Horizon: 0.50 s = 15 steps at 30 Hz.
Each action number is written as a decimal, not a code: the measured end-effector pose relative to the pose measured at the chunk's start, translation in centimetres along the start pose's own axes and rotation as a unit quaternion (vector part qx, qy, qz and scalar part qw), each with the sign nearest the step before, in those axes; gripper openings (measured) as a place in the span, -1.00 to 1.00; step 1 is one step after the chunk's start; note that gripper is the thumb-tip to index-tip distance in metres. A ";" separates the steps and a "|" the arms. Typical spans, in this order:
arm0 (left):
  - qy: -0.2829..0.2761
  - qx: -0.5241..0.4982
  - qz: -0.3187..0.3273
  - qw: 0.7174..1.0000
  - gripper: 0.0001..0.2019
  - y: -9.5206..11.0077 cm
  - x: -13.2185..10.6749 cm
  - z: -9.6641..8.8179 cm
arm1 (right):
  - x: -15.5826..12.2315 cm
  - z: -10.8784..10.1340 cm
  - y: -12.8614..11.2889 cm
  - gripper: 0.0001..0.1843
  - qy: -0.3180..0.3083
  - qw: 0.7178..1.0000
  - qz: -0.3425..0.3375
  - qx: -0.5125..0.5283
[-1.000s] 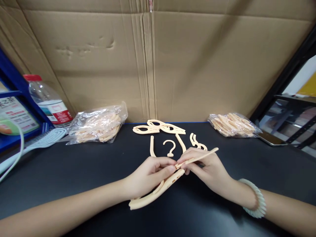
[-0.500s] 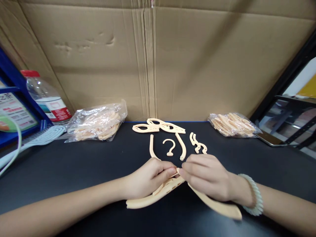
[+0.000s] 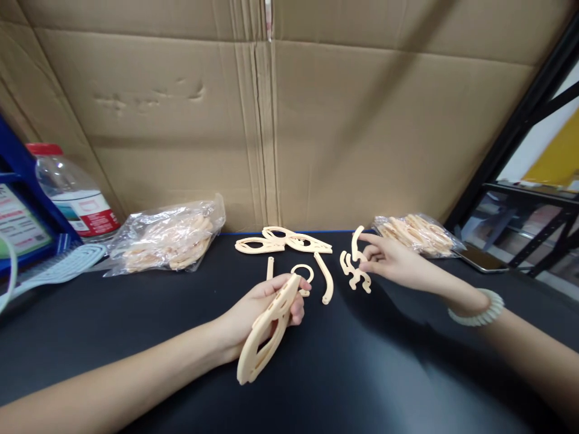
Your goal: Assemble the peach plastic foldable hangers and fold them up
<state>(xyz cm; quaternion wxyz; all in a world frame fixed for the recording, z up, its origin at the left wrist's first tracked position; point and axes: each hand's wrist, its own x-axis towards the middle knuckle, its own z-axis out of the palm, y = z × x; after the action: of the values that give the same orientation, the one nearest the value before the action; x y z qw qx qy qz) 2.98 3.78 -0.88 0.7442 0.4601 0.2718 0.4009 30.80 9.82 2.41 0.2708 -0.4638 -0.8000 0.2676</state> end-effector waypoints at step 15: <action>0.078 -0.059 -0.023 0.995 -0.85 0.6 -0.3 0.6 | -0.2 2.7 0.5 -0.56 0.076 0.977 -0.025 -0.197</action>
<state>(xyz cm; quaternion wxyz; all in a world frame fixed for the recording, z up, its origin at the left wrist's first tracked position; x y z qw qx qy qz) 3.09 3.39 -0.04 0.7555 0.3767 0.3150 0.4336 29.27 9.39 0.12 0.2408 -0.5067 -0.8255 0.0619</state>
